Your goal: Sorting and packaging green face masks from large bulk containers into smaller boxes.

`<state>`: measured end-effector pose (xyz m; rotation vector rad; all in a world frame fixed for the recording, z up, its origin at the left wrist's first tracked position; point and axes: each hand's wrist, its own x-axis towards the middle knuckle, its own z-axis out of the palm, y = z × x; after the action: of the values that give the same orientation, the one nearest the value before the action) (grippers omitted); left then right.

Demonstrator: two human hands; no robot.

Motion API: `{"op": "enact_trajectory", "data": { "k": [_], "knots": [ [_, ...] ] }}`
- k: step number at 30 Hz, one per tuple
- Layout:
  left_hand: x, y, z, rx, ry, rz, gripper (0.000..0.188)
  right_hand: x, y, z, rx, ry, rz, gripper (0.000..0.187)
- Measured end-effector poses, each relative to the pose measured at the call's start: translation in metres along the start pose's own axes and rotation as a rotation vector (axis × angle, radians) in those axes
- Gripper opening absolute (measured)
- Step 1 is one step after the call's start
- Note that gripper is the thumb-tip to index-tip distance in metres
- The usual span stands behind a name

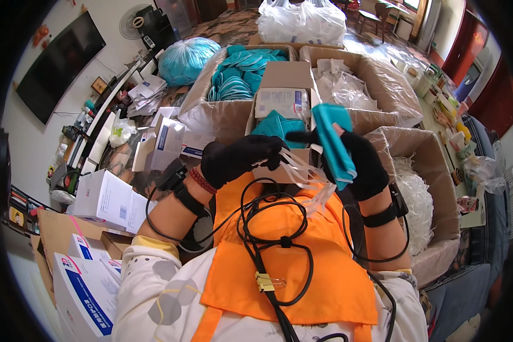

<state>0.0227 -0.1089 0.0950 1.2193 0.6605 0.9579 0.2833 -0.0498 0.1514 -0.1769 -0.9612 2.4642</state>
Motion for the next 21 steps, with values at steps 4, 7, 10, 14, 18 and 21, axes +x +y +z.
{"op": "enact_trajectory", "data": {
  "k": [4, 7, 10, 14, 18, 21],
  "knots": [
    [0.006, 0.006, 0.004, 0.134, 0.005, -0.048, 0.029, 0.001, 0.023, -0.027, -0.343, 0.348, -0.135, 0.032],
    [0.007, 0.010, 0.009, 0.298, -0.002, -0.048, 0.024, 0.001, 0.029, -0.034, -1.040, 0.081, -0.312, 0.032],
    [0.009, 0.006, 0.009, 0.306, 0.030, -0.037, 0.022, 0.005, 0.046, -0.068, -0.220, 0.219, -0.101, 0.032],
    [0.011, 0.003, 0.006, 0.320, 0.033, -0.092, 0.022, 0.004, 0.042, -0.041, -0.185, 0.331, 0.251, 0.040],
    [0.008, -0.004, 0.004, 0.254, -0.080, -0.116, 0.026, 0.000, 0.039, -0.007, -0.413, 0.188, 0.270, 0.041],
    [0.006, -0.005, 0.009, 0.112, -0.028, -0.101, 0.028, 0.001, 0.037, 0.001, -0.454, 0.309, 0.128, 0.036]
  ]
}}
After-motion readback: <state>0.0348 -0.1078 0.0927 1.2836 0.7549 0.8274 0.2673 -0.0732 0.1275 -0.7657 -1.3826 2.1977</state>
